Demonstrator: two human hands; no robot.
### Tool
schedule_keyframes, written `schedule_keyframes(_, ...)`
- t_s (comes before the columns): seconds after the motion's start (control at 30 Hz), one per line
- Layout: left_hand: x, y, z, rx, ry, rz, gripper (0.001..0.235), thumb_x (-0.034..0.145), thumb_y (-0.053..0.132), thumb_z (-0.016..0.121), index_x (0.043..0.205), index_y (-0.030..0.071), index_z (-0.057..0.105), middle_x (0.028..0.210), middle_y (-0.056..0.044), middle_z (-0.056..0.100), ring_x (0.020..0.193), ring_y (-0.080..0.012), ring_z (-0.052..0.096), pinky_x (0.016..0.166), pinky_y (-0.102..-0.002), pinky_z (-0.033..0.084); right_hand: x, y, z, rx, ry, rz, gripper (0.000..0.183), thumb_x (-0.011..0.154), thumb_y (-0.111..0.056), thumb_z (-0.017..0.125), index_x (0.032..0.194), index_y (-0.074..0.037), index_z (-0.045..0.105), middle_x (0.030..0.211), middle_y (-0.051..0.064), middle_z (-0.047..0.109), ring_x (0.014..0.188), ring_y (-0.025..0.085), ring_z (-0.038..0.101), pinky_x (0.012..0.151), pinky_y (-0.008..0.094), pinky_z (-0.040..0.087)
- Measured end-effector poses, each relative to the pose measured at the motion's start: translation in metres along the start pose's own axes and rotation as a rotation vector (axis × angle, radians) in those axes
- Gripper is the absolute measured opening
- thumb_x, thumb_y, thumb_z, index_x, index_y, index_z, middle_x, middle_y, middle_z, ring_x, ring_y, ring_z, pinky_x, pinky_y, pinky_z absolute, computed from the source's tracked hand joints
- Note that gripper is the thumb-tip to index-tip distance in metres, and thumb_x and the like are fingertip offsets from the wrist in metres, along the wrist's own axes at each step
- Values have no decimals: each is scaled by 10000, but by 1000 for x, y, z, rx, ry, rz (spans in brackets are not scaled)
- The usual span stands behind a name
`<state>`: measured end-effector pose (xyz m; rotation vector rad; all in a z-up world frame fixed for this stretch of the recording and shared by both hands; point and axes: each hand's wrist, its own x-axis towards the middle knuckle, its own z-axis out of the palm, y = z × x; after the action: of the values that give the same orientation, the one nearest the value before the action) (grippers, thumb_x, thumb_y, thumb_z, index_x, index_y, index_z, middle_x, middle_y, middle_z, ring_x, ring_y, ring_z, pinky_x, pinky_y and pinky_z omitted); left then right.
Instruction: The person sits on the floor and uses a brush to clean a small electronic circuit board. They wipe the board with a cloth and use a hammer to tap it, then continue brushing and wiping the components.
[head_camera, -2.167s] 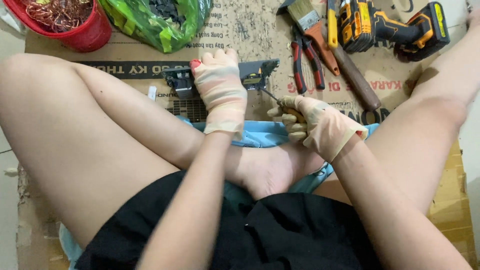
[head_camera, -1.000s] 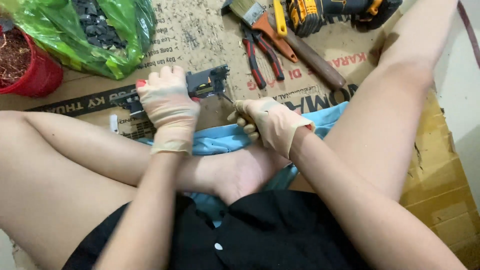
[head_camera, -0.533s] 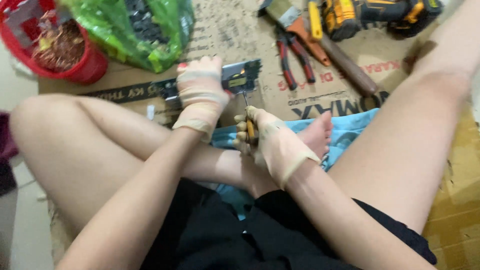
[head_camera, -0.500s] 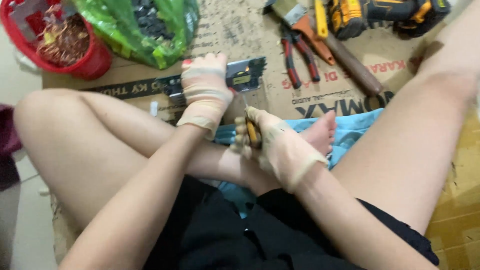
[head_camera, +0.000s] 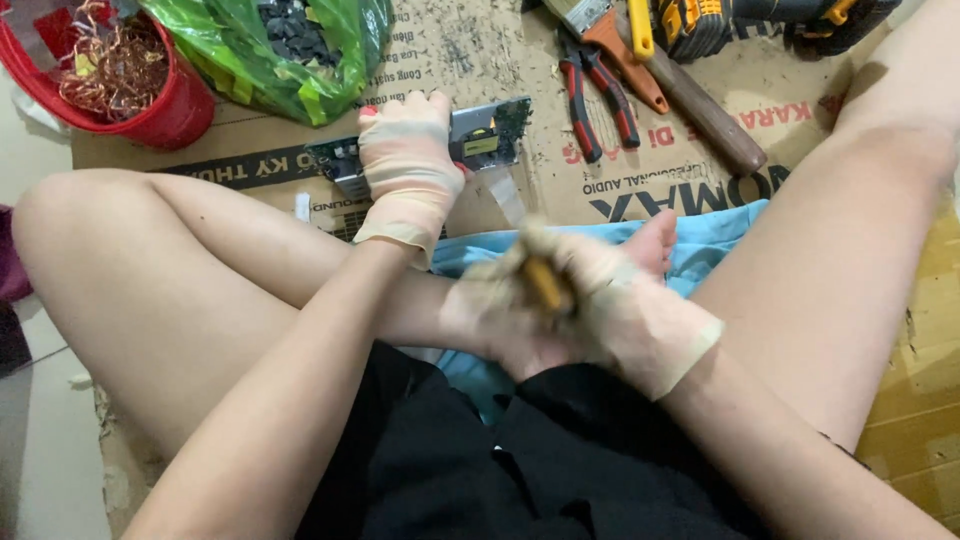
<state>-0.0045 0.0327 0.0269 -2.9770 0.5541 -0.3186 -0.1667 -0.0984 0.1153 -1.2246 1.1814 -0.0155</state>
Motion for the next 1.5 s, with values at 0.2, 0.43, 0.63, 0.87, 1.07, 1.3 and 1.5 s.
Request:
schedule_keyframes(0.2, -3, -3, 0, -64, 106, 22, 570, 566, 439, 875, 996, 153, 633, 923, -81, 658, 840, -291, 623, 875, -456, 438, 13, 30, 11, 169, -368, 320, 422, 886, -286, 685, 1109, 64, 605, 1022, 250, 642, 730, 346, 618, 368, 313, 475)
schedule_keyframes(0.43, 0, -2, -1, -54, 69, 10, 633, 542, 474, 895, 1021, 156, 632, 935, -86, 659, 808, -290, 638, 841, -454, 453, 11, 46, 22, 334, -448, 285, 305, 1023, -279, 558, 1089, 18, 578, 1039, 241, 707, 807, 354, 686, 703, 456, 584)
schedule_keyframes(0.63, -2, -2, -2, -104, 104, 17, 552, 558, 398, 886, 985, 149, 642, 910, -95, 669, 806, -305, 635, 827, -452, 468, 295, 126, -19, -267, -94, 204, 464, 1005, -479, 470, 1078, -30, 566, 1021, 124, 586, 820, 297, 519, 779, 386, 461)
schedule_keyframes(0.87, 1, -3, 1, -97, 35, 17, 666, 524, 464, 916, 1047, 155, 642, 963, -108, 658, 838, -313, 645, 903, -454, 423, 36, -41, -36, 177, -296, -220, 337, 1067, -324, 499, 1115, -13, 621, 943, 111, 775, 644, 147, 671, 549, 216, 526)
schedule_keyframes(1.07, 5, -3, -13, -100, -17, 11, 649, 524, 492, 928, 996, 140, 654, 935, -102, 687, 843, -310, 651, 858, -437, 454, 43, -45, -69, 161, -351, 4, 326, 1059, -296, 535, 834, -67, 588, 1043, 260, 795, 597, 179, 613, 534, 290, 524)
schedule_keyframes(1.3, 22, -11, -14, -73, -233, 48, 702, 563, 544, 906, 1088, 163, 638, 1027, -103, 684, 954, -341, 650, 869, -467, 487, 170, 63, -47, -280, -765, 139, 1080, 332, -1079, 151, 511, -51, 431, 421, 154, 449, 320, 269, 330, 293, 356, 217)
schedule_keyframes(1.5, 50, -29, -20, -46, -487, 54, 767, 609, 607, 880, 1198, 189, 620, 1138, -103, 680, 1087, -379, 647, 882, -504, 525, 84, -52, -85, -490, -79, -158, 274, 997, -252, 545, 988, -59, 739, 786, 91, 624, 692, 225, 569, 590, 350, 441)
